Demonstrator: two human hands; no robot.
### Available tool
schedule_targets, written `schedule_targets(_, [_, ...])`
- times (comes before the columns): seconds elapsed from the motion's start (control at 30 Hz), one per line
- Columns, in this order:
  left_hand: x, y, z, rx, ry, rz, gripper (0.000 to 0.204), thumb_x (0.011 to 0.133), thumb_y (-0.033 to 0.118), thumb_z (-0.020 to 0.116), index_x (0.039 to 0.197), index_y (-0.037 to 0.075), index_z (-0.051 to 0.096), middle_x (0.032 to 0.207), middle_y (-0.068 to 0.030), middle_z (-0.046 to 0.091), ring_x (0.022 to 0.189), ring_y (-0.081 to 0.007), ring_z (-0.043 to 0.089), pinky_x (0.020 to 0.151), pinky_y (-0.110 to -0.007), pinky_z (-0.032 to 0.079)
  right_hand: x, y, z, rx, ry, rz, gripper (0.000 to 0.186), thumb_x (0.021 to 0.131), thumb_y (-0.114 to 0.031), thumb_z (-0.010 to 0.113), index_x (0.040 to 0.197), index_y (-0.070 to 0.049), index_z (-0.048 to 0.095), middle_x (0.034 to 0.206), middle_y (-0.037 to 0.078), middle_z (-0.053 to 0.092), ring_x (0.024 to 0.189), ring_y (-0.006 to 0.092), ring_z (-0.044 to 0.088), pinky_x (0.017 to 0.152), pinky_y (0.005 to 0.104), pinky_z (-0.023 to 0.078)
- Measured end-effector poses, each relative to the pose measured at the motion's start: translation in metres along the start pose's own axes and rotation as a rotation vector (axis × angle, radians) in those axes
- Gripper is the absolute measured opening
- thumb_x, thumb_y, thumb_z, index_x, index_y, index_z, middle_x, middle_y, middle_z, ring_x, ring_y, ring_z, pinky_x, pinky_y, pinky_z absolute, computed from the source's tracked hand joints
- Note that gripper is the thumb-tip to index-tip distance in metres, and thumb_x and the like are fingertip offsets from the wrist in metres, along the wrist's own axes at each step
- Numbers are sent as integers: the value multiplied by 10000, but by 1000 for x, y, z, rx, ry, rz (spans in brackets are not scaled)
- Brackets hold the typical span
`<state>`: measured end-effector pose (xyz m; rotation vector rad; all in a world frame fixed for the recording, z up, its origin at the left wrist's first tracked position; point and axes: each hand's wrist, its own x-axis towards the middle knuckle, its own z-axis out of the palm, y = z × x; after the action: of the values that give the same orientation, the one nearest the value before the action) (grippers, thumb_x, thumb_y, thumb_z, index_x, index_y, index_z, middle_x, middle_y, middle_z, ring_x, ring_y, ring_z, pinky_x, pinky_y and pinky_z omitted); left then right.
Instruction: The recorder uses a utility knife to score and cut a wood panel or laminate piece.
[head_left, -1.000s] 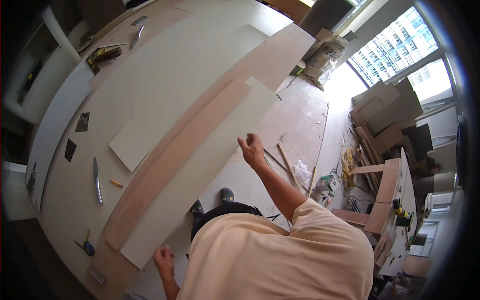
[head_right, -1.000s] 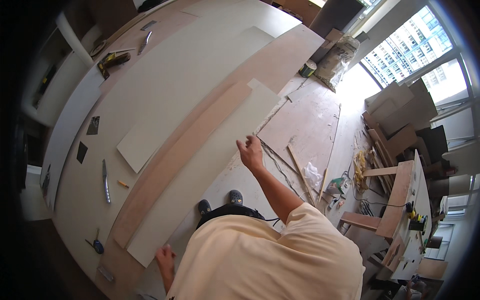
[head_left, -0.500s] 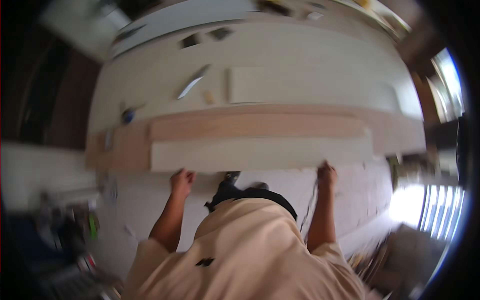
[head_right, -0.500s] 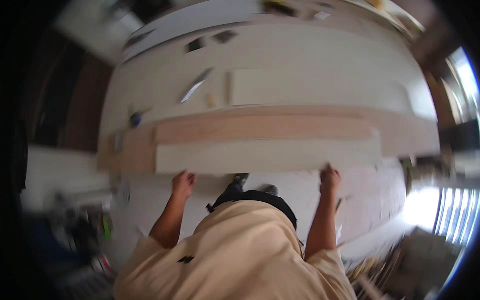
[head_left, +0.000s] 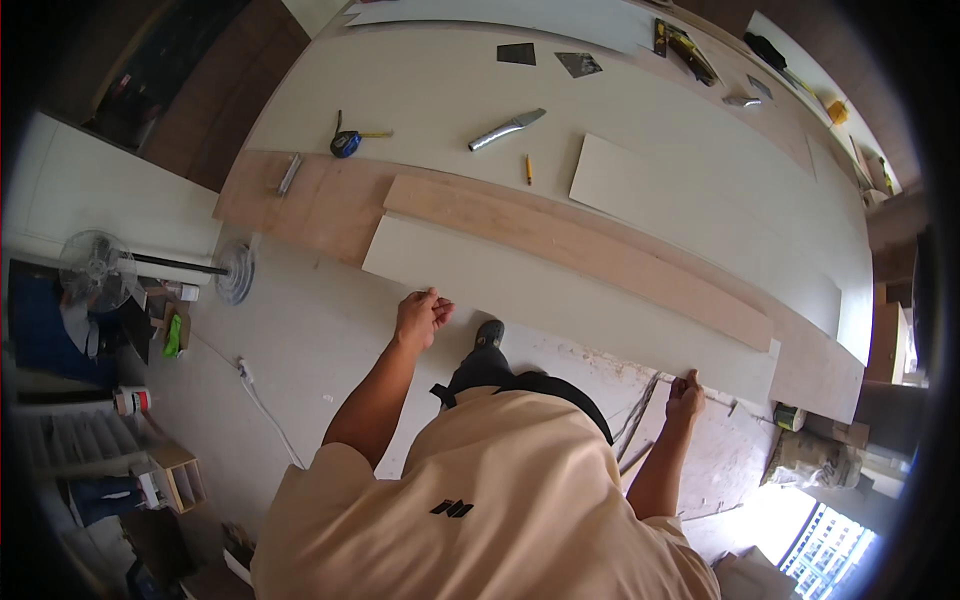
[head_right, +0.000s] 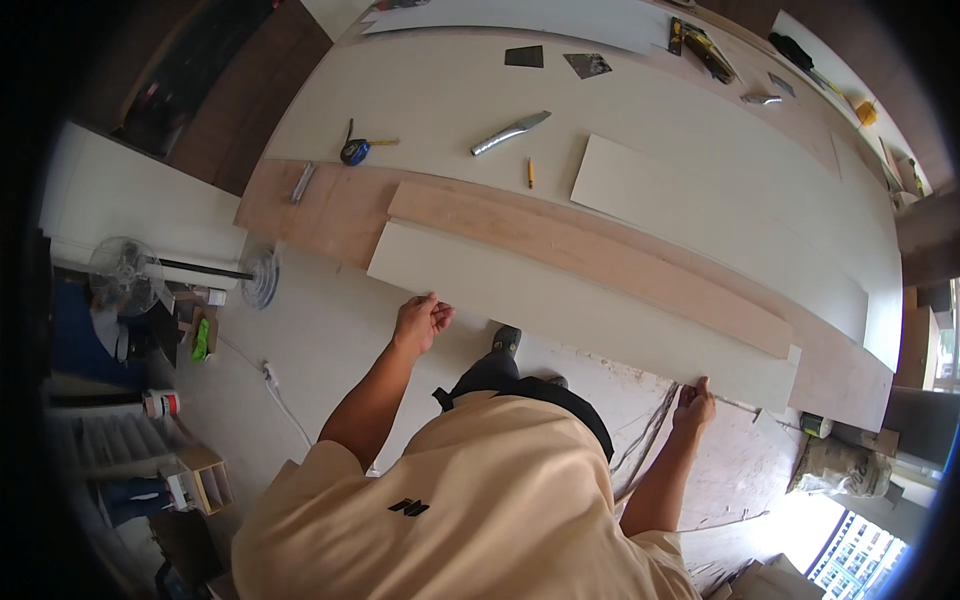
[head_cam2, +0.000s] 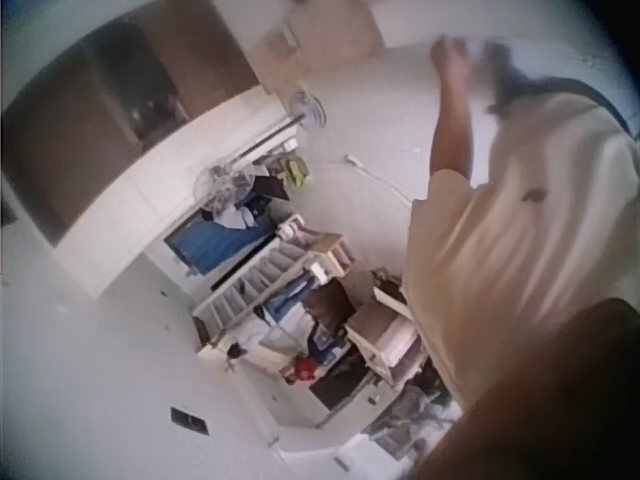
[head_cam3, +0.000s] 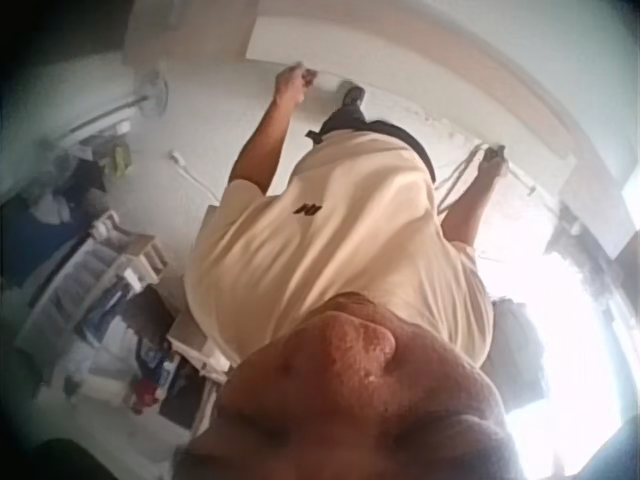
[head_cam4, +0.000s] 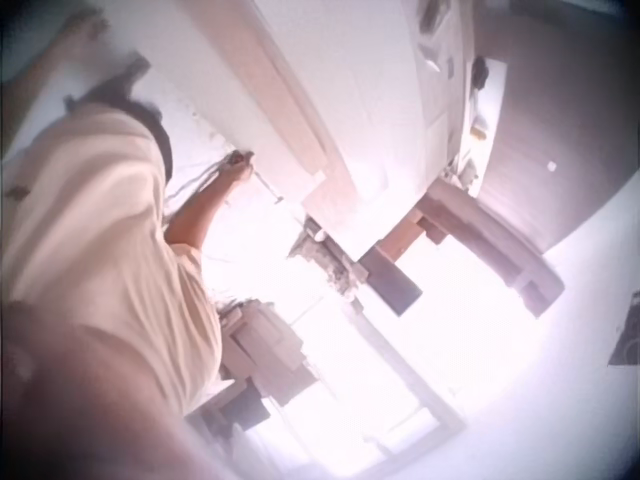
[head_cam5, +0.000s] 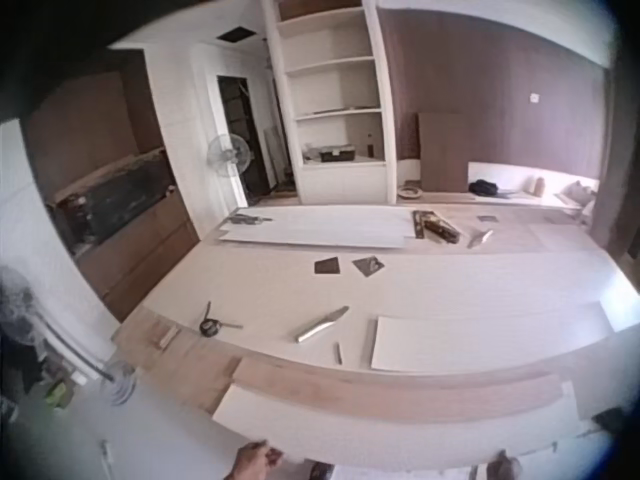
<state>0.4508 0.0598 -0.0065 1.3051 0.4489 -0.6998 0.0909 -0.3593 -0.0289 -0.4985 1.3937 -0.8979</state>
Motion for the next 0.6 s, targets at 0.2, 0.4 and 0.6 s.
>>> schedule_targets(0.2, [-26,48,19,1190,-194,158,269,956,261,622,915,-2,587,747,-143,683,769,-289,692,692,-434,562,16,-14,-39,-299,-222,104,293,909,-247,716,765,-21,596,646,93,607,574,191,576,516,316,463])
schedule_targets(0.4, [39,135,85,1889,-235,922,680,801,316,778,1356,77,466,1426,-160,461,1314,-320,441,1028,-503,394,-62,-60,45,-1512,11,-891,458,775,-372,788,1025,-4,679,990,198,685,951,391,650,806,469,511])
schedule_targets(0.6, [67,128,134,1958,-470,935,889,745,311,830,1466,75,367,1519,-142,365,1414,-308,334,1146,-514,281,-81,-39,186,-1861,-629,-1195,913,687,-239,866,1470,-136,409,1542,84,373,1436,326,316,1158,447,312])
